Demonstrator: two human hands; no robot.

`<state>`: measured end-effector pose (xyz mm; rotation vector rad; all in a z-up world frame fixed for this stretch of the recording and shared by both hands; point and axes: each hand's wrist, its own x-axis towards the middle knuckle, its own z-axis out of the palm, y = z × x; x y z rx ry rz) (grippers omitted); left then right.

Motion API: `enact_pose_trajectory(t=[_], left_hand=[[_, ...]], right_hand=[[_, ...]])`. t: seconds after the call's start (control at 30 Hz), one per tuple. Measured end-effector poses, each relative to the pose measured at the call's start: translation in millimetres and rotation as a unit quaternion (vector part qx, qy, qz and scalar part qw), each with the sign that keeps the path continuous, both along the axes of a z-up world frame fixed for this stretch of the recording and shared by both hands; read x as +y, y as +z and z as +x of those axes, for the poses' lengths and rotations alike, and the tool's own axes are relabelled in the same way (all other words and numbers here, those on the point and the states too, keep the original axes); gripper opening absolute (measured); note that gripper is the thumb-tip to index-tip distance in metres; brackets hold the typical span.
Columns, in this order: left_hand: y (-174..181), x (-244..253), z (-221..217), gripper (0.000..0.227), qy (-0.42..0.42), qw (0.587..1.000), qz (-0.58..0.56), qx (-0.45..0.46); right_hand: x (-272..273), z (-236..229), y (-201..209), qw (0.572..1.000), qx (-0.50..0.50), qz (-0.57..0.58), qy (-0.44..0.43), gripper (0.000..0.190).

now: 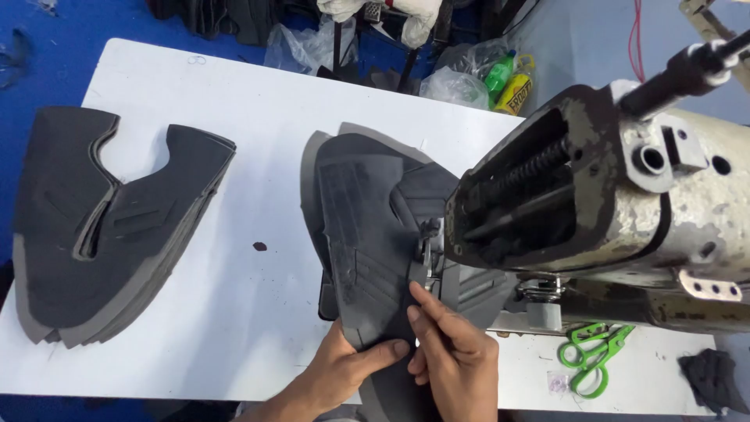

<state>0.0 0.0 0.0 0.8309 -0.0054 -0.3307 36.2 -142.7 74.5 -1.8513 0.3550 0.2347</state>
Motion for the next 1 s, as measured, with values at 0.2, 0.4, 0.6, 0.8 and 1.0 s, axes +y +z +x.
enact_pose_trajectory(t=[0.2, 0.4, 0.6, 0.8, 1.0], left_hand=[[15.4, -12.5, 2.0, 0.019, 0.011, 1.0, -0.013, 0.02], [20.1, -13.6, 6.8, 0.017, 0.023, 0.999, -0.002, 0.027], [12.4, -16.5, 7.6, 0.012, 0.026, 0.999, -0.006, -0.034], [1.5, -18.0, 9.2, 0.034, 0.05, 0.995, 0.072, 0.052], [1.6, -16.8, 11.4, 0.045, 0.028, 0.991, 0.12, 0.047]], right_hand=[[-5.5, 2.5, 13.0, 0.999, -0.01, -0.028, 0.032, 0.033], [-5.0, 7.2, 15.4, 0.996, -0.048, -0.045, 0.057, 0.032], [-10.6, 11.0, 19.1, 0.997, -0.038, -0.038, 0.059, 0.03], [-52.4, 51.1, 26.5, 0.964, -0.244, -0.084, 0.071, 0.022], [-39.3, 135.1, 27.2, 0.877, -0.407, -0.215, 0.135, 0.025]])
